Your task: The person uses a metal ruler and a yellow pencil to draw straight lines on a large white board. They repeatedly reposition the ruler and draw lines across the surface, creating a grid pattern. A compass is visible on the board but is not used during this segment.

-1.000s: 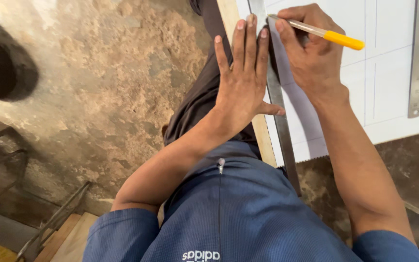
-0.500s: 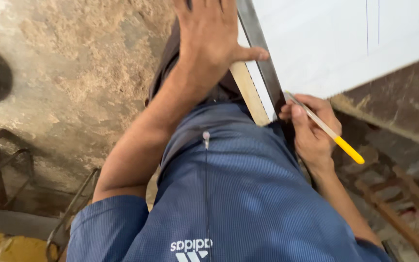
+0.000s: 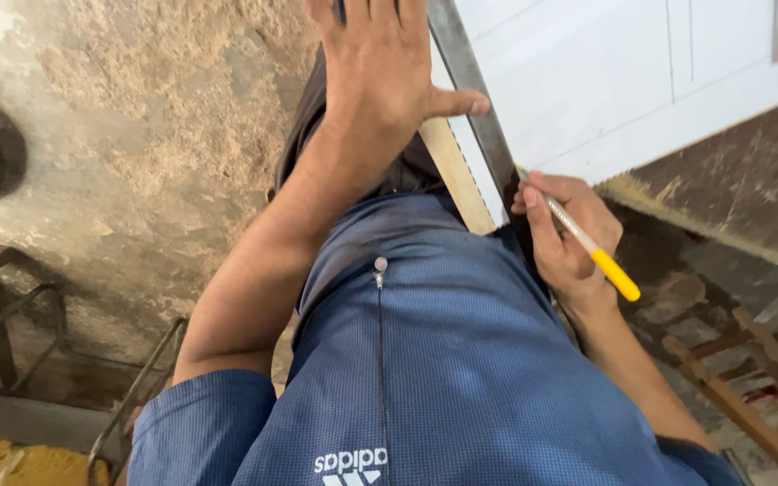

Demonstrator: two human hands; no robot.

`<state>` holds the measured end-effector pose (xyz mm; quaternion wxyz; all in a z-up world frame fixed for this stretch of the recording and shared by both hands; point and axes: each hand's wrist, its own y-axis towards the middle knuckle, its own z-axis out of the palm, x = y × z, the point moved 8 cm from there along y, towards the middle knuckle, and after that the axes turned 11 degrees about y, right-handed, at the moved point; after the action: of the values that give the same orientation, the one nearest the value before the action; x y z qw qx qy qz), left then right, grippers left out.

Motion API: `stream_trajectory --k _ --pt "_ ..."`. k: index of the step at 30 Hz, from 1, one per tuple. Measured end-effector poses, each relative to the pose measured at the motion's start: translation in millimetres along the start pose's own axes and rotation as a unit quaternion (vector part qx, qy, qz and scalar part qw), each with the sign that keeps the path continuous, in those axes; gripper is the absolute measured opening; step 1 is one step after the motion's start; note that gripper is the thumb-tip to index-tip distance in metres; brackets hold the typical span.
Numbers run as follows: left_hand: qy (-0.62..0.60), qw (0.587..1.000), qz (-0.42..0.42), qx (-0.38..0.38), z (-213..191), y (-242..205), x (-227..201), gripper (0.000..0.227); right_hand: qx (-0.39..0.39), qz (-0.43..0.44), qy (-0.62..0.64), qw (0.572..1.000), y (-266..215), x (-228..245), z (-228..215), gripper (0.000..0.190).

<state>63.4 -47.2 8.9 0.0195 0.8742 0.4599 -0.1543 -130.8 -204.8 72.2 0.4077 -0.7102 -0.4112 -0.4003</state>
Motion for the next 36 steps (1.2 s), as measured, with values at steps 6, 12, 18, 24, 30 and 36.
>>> stream_trajectory --k 6,12,18,24,30,36 --pt "0.022 0.996 -0.045 0.073 -25.7 15.7 -1.0 0.157 0.047 0.008 -0.084 0.995 49.0 44.2 2.1 0.018" --pt "0.018 0.997 -0.055 0.056 -16.3 7.5 -1.8 0.159 -0.093 -0.293 0.053 0.95 89.8 95.2 -6.0 0.032" --pt "0.009 0.998 -0.063 0.02 -33.2 13.1 2.6 0.158 0.033 -0.315 -0.093 0.944 130.7 134.7 50.8 0.014" --pt "0.014 0.998 -0.05 0.03 -34.1 15.7 -0.3 0.156 0.091 -0.153 0.122 0.976 197.5 79.4 75.2 0.016" --pt "-0.003 0.998 -0.055 0.021 -32.2 6.7 -0.9 0.155 0.093 -0.146 0.094 0.98 204.8 63.8 74.7 0.016" --pt "-0.014 0.998 -0.055 0.016 -31.9 8.4 -1.0 0.156 0.122 -0.176 0.078 0.974 203.2 85.9 83.1 0.015"
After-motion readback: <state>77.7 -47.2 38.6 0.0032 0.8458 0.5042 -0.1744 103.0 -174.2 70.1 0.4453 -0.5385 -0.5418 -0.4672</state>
